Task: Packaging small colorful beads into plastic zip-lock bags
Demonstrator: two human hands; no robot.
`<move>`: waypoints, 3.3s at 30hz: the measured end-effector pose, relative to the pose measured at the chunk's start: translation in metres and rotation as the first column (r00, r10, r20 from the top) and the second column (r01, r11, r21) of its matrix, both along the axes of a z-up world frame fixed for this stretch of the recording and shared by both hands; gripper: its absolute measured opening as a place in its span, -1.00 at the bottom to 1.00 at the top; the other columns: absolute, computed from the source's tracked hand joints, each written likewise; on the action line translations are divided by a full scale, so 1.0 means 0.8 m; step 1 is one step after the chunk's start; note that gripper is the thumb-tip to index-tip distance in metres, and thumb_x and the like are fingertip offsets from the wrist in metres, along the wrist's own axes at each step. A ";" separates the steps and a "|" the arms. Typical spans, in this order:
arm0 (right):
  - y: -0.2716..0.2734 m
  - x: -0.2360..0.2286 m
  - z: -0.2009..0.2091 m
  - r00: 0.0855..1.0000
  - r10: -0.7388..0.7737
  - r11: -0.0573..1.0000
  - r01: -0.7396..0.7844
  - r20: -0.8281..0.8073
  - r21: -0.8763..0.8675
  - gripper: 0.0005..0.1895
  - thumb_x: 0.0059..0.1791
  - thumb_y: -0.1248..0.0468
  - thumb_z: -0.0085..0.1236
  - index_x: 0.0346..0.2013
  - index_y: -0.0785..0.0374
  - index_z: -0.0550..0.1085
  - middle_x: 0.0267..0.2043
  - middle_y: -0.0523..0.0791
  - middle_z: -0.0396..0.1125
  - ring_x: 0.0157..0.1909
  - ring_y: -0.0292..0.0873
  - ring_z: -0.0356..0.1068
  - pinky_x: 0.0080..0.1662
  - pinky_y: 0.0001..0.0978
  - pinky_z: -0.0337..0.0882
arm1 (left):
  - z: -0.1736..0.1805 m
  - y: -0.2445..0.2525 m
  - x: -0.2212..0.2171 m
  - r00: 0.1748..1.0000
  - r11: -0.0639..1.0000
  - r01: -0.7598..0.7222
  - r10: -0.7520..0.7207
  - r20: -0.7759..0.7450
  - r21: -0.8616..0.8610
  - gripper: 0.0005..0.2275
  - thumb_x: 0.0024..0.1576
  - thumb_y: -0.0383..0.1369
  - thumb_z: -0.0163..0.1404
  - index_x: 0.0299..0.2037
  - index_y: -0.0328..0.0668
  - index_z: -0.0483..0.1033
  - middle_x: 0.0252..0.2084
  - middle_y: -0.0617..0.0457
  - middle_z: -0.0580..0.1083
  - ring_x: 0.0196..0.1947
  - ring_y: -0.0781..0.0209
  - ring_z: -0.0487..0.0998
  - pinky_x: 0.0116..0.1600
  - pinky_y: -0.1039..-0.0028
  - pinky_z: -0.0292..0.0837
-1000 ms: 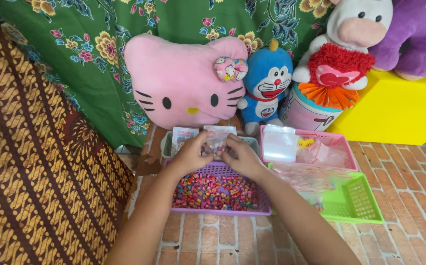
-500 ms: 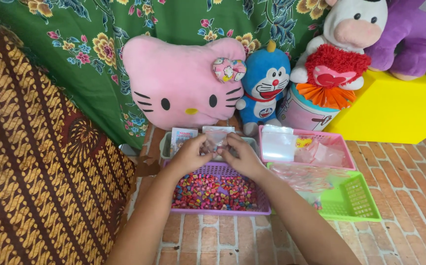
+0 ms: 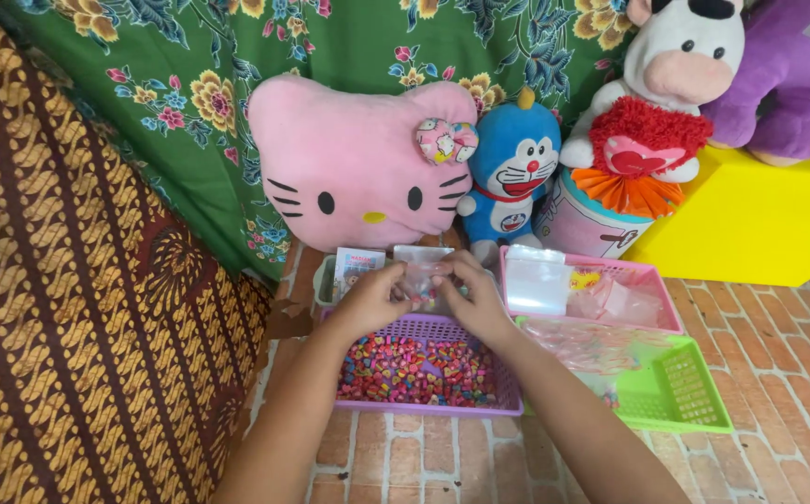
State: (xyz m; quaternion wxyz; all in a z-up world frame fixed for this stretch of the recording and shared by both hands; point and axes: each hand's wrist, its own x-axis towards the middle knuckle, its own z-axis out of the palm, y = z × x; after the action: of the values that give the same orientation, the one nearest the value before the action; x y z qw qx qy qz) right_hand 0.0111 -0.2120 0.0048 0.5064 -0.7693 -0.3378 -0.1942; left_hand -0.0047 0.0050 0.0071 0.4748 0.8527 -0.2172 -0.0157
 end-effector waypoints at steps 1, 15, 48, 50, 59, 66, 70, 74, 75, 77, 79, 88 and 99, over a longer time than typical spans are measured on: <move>0.000 0.000 0.000 1.000 0.003 1.000 -0.003 0.002 -0.003 -0.94 0.03 0.34 0.19 -0.25 0.27 0.56 -0.22 -0.03 0.41 -0.32 -0.05 0.39 -0.25 -0.28 0.42 | 0.002 0.001 -0.001 1.000 1.000 -0.003 0.003 0.002 -0.003 -0.60 -0.03 -0.43 0.20 0.03 -0.31 0.44 -0.26 -0.09 0.64 -0.24 0.02 0.65 -0.15 0.34 0.56; -0.013 0.018 -0.011 0.999 -0.003 1.000 0.003 -0.041 -0.001 -0.91 -0.06 0.32 0.35 -0.29 0.19 0.61 -0.15 -0.09 0.41 -0.23 -0.15 0.38 -0.20 -0.36 0.37 | 0.005 -0.003 0.001 0.999 0.989 -0.024 0.021 0.025 0.148 -0.74 0.00 -0.35 0.14 -0.11 -0.18 0.55 -0.37 -0.07 0.59 -0.25 -0.07 0.65 -0.18 0.21 0.54; -0.356 -0.122 0.126 0.898 -0.395 0.826 0.255 -0.193 -0.502 -0.87 -0.07 0.28 0.25 -0.26 0.15 0.67 0.10 -0.09 0.41 0.19 -0.12 0.41 0.28 -0.28 0.26 | 0.028 -0.019 -0.016 0.988 0.891 -0.088 0.135 -0.074 0.446 -0.81 0.13 -0.19 -0.03 -0.12 0.10 0.56 -0.18 0.20 0.61 -0.19 0.19 0.61 -0.23 0.30 0.41; -0.364 -0.132 0.127 0.874 -0.427 0.824 0.271 -0.231 -0.498 -0.86 -0.06 0.25 0.24 -0.26 0.15 0.68 0.07 -0.08 0.40 0.15 -0.11 0.41 0.24 -0.24 0.30 | 0.047 -0.025 -0.024 0.985 0.877 -0.081 0.143 -0.095 0.473 -0.81 0.15 -0.20 -0.04 -0.10 0.10 0.56 -0.15 0.20 0.61 -0.18 0.20 0.61 -0.21 0.32 0.44; -0.400 -0.138 0.051 0.879 -0.452 0.808 0.329 -0.155 -0.488 -0.84 -0.07 0.27 0.26 -0.24 0.09 0.70 0.03 0.01 0.42 0.01 0.03 0.48 0.04 -0.07 0.43 | 0.055 -0.025 -0.029 0.988 0.863 -0.072 0.130 -0.081 0.501 -0.78 0.17 -0.20 -0.05 -0.07 0.04 0.57 -0.14 0.09 0.62 -0.12 0.07 0.62 -0.10 0.23 0.47; -0.412 -0.119 0.010 0.905 -0.421 0.788 0.397 0.058 -0.471 -0.83 -0.18 0.26 0.38 -0.30 0.00 0.70 -0.10 -0.05 0.46 -0.18 0.06 0.53 -0.10 -0.12 0.49 | 0.059 -0.024 -0.032 0.995 0.884 -0.062 0.090 -0.040 0.463 -0.78 0.16 -0.24 -0.03 -0.08 -0.05 0.59 -0.20 -0.03 0.63 -0.10 -0.02 0.64 0.01 0.18 0.52; -0.412 -0.119 0.003 0.876 -0.480 0.755 0.434 0.035 -0.492 -0.85 -0.19 0.28 0.37 -0.33 0.01 0.69 -0.06 -0.04 0.47 -0.12 0.11 0.52 -0.04 -0.05 0.48 | 0.055 -0.023 -0.030 0.997 0.888 -0.048 0.069 -0.031 0.458 -0.77 0.16 -0.26 -0.04 -0.08 -0.08 0.59 -0.21 -0.05 0.62 -0.13 -0.05 0.64 -0.01 0.18 0.53; -0.412 -0.118 -0.001 0.859 -0.508 0.797 0.446 -0.055 -0.407 -0.87 -0.17 0.26 0.39 -0.33 0.00 0.69 -0.03 -0.05 0.46 -0.04 0.09 0.51 0.02 -0.06 0.45 | 0.056 -0.023 -0.029 0.997 0.888 -0.054 0.071 -0.021 0.457 -0.77 0.15 -0.25 -0.03 -0.07 -0.08 0.59 -0.21 -0.06 0.62 -0.13 -0.05 0.64 -0.01 0.17 0.53; -0.413 -0.117 -0.003 0.853 -0.519 0.793 0.454 -0.060 -0.407 -0.86 -0.17 0.25 0.40 -0.32 -0.01 0.69 -0.02 -0.06 0.46 -0.02 0.08 0.51 0.04 -0.07 0.44 | 0.056 -0.024 -0.030 0.997 0.887 -0.057 0.075 -0.022 0.459 -0.77 0.16 -0.25 -0.04 -0.07 -0.09 0.59 -0.21 -0.05 0.63 -0.13 -0.05 0.64 -0.02 0.17 0.53; -0.417 -0.112 -0.014 0.845 -0.532 0.776 0.460 -0.055 -0.432 -0.85 -0.17 0.22 0.40 -0.31 -0.03 0.68 0.00 -0.07 0.46 0.00 0.08 0.51 0.04 -0.04 0.44 | 0.055 -0.023 -0.029 0.997 0.886 -0.055 0.074 -0.023 0.460 -0.77 0.16 -0.25 -0.04 -0.07 -0.09 0.59 -0.21 -0.06 0.62 -0.12 -0.06 0.64 -0.02 0.16 0.53; -0.416 -0.113 -0.015 0.836 -0.547 0.757 0.468 -0.050 -0.456 -0.84 -0.17 0.19 0.40 -0.30 -0.05 0.67 0.01 -0.08 0.45 0.01 0.09 0.50 0.04 -0.01 0.44 | 0.058 -0.024 -0.031 0.997 0.886 -0.052 0.071 -0.023 0.461 -0.76 0.16 -0.25 -0.04 -0.06 -0.09 0.58 -0.20 -0.07 0.62 -0.12 -0.07 0.64 -0.01 0.15 0.53; -0.415 -0.112 -0.032 0.866 -0.477 0.861 0.428 -0.148 -0.273 -0.86 -0.18 0.36 0.39 -0.34 0.15 0.65 0.00 0.03 0.41 0.08 0.14 0.45 0.16 -0.01 0.35 | 0.065 -0.026 -0.033 0.996 0.880 -0.050 0.081 -0.047 0.472 -0.76 0.17 -0.25 -0.06 -0.07 -0.09 0.59 -0.21 -0.06 0.62 -0.12 -0.04 0.64 -0.02 0.18 0.53; -0.390 -0.090 -0.010 0.872 -0.474 0.857 0.426 -0.119 -0.291 -0.84 -0.11 0.32 0.29 -0.23 0.14 0.63 0.09 0.09 0.32 0.16 0.22 0.38 0.21 0.07 0.31 | 0.063 -0.026 -0.035 0.996 0.877 -0.048 0.076 -0.040 0.478 -0.77 0.18 -0.25 -0.06 -0.08 -0.09 0.59 -0.21 -0.04 0.63 -0.11 -0.03 0.64 0.00 0.17 0.53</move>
State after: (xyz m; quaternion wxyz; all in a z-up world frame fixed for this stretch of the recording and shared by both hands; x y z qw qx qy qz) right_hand -0.0611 -0.5241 -0.0035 0.3725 -0.9004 -0.1209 -0.1893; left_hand -0.0330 -0.0156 0.0573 0.2571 0.9489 -0.1654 -0.0780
